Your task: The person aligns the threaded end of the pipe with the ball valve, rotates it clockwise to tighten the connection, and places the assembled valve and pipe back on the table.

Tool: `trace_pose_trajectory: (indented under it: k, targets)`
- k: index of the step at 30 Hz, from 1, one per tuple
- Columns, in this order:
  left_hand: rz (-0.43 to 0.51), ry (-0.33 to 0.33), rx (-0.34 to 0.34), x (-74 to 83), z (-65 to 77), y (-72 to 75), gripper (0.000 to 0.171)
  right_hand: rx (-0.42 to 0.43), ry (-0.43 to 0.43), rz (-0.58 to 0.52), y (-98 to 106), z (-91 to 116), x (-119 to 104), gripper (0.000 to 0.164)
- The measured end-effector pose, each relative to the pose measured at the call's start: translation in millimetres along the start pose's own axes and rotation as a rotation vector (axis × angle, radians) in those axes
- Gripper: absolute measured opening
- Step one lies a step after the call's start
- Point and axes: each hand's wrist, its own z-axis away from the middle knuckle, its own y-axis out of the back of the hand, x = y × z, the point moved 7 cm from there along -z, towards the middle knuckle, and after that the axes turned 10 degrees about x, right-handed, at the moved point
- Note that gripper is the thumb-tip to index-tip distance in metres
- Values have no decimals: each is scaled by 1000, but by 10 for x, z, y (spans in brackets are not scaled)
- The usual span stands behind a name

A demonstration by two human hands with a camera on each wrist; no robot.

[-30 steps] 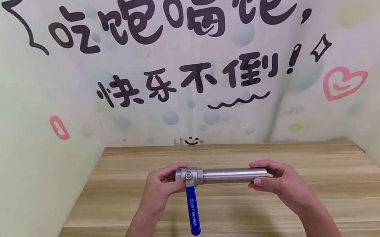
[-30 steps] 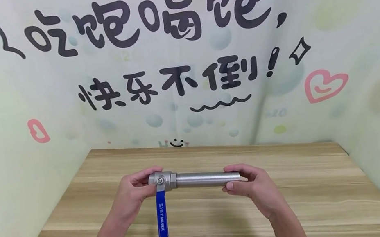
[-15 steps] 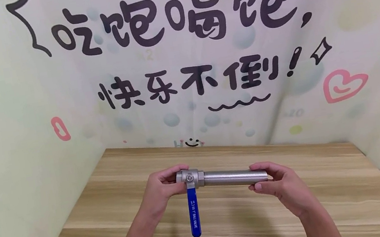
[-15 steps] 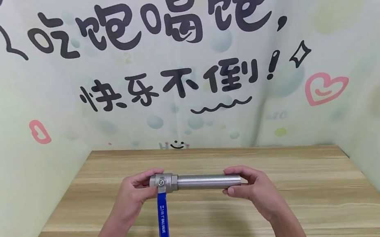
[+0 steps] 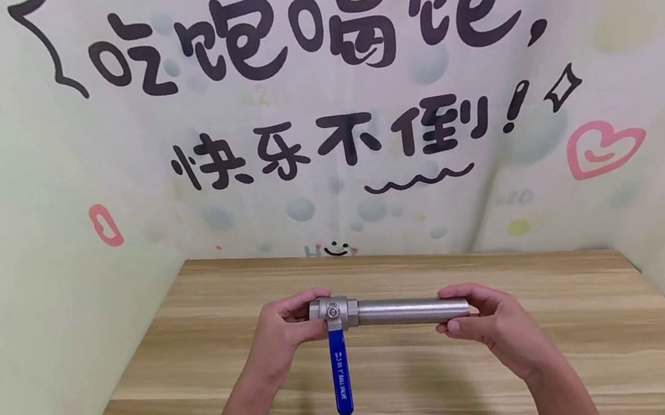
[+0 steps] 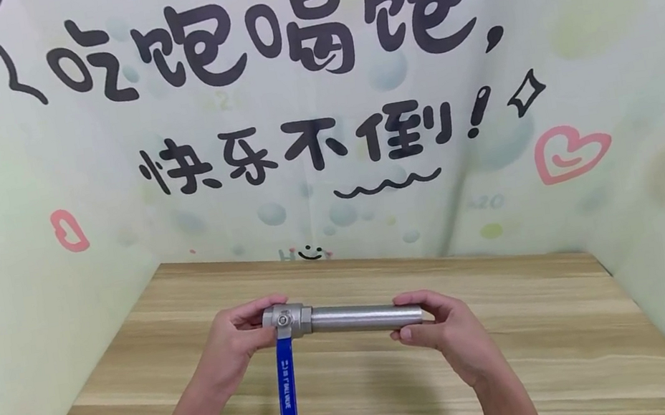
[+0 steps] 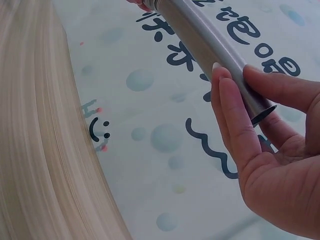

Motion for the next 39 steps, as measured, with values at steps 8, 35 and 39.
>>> trace_pose_trajectory:
  k: [8, 35, 39]
  targets:
    - [-8, -19, 0, 45, -12, 15, 42, 1, 25, -4, -7, -18, -14, 40]
    - [-12, -9, 2, 22, 27, -6, 43, 25, -24, 4, 21, -7, 30, 36]
    - [-13, -11, -1, 23, 19, -11, 42, 11, -18, -7, 16, -7, 20, 36]
